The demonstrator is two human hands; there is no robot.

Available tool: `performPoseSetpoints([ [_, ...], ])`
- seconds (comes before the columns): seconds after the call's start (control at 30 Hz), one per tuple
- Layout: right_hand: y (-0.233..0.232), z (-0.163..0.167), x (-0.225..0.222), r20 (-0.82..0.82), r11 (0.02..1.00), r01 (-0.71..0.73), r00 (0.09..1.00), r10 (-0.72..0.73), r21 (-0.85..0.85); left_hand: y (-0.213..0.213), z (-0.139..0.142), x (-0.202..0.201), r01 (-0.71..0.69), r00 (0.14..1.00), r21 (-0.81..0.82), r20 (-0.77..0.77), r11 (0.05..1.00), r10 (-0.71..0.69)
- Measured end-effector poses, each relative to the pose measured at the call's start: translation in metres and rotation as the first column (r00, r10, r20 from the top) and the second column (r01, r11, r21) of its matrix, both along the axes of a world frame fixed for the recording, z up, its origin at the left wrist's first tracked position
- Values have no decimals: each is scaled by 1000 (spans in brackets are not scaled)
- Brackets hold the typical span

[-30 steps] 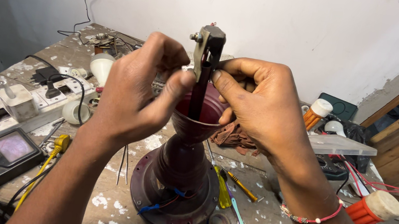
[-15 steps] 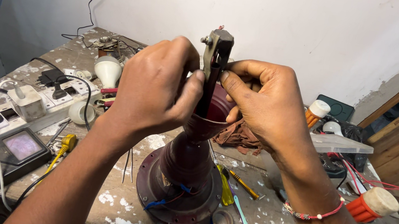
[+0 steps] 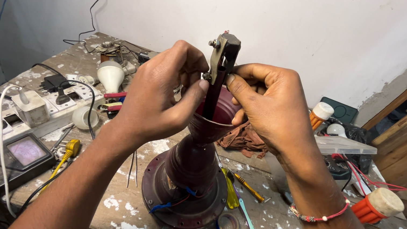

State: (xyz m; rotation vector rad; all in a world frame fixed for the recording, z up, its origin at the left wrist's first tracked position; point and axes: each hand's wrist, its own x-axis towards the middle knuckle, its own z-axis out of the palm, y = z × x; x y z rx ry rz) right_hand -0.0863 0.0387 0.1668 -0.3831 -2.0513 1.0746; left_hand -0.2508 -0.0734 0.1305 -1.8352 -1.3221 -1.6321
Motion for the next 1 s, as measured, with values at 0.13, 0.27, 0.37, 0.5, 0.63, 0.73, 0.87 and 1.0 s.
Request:
performPoseSetpoints([
  [0.13, -4, 1, -1, -1, 1000, 2, 1000, -2, 5, 0, 0, 0, -149, 984, 57, -95, 987, 154],
  [0.27, -10, 2, -2, 20, 1000, 22, 1000, -22, -12, 2, -2, 1, -281, 947, 73, -138, 957, 289],
  [0.37, -13, 4, -2, 35, 999, 31, 999, -31, -16, 2, -1, 1, -299, 944, 42, -130, 953, 302],
  [0.5, -16, 4, -1, 22, 1000, 0, 1000, 0, -4, -6, 0, 0, -236, 966, 49, -98, 971, 239],
  [0.63, -18, 3, -1, 25, 1000, 3, 1000, -4, 10, -17, 1, -1, -34, 999, 22, -41, 999, 35],
  [0.73, -20, 2, -2, 40, 1000, 23, 999, -23, 19, -18, 1, -1, -104, 993, 21, -50, 994, 105],
  [0.87, -24, 1, -2, 30, 1000, 16, 999, -17, 17, -17, -2, -3, -181, 975, 65, -121, 981, 188],
  [1.0, -28, 0, -2, 6, 1000, -20, 1000, 20, 17, -13, -7, -3, -287, 950, 36, -113, 957, 290],
])
